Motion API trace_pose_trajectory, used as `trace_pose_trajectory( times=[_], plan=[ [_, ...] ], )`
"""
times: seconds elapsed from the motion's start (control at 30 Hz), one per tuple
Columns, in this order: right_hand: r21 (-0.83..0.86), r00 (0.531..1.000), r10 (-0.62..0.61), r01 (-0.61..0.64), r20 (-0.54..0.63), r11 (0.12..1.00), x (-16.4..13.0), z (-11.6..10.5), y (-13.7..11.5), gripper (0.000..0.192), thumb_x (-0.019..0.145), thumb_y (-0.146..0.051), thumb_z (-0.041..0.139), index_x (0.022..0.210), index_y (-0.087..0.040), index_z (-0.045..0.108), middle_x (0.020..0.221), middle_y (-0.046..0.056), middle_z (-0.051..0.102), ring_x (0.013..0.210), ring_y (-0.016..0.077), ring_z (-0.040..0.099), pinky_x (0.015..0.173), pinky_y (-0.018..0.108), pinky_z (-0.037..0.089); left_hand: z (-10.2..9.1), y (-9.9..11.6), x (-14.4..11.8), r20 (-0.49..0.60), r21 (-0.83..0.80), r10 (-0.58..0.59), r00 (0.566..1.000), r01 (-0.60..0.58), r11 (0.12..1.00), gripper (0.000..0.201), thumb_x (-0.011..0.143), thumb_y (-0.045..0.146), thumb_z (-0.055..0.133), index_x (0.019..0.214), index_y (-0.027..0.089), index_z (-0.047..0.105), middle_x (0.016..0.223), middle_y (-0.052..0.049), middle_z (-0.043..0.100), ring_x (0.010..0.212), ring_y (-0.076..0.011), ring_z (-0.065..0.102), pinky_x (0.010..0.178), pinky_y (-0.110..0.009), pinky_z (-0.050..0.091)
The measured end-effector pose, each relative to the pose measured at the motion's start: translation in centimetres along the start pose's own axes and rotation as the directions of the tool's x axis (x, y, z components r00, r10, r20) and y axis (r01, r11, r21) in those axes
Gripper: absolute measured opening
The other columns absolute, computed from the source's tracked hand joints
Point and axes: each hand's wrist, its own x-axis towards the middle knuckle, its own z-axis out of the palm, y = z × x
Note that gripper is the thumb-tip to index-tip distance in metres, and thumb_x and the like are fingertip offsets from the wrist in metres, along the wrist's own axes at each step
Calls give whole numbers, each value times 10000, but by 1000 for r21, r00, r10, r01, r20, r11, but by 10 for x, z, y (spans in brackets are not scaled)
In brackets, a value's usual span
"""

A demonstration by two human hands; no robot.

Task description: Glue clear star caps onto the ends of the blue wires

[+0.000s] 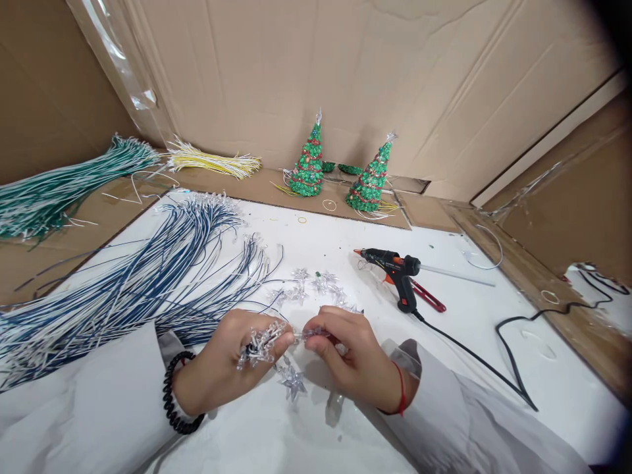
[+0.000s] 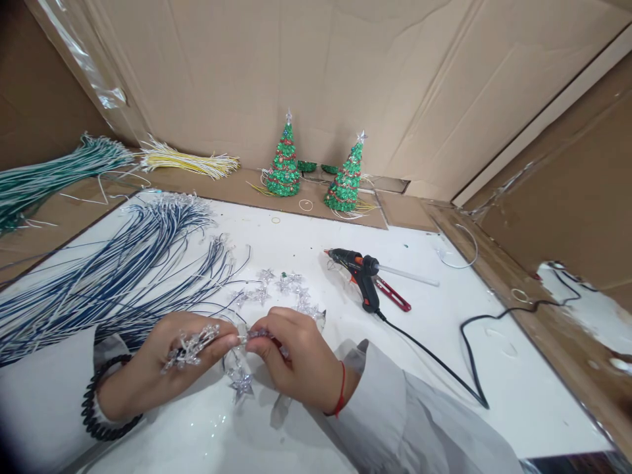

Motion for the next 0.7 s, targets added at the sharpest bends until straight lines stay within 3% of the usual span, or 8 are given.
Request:
trace_pose_trajectory(
  times=[0.7],
  plan=[
    [11,1000,17,-17,10,1000,-1,3,-1,119,883,-213,458,825,-160,547,658,-4,460,586,104,413,549,232,351,2,1,-1,-5,-31,3,1000,-3,1000,356,895,231,423,558,158,335,517,57,297,473,-64,315,488,-200,246]
  ],
)
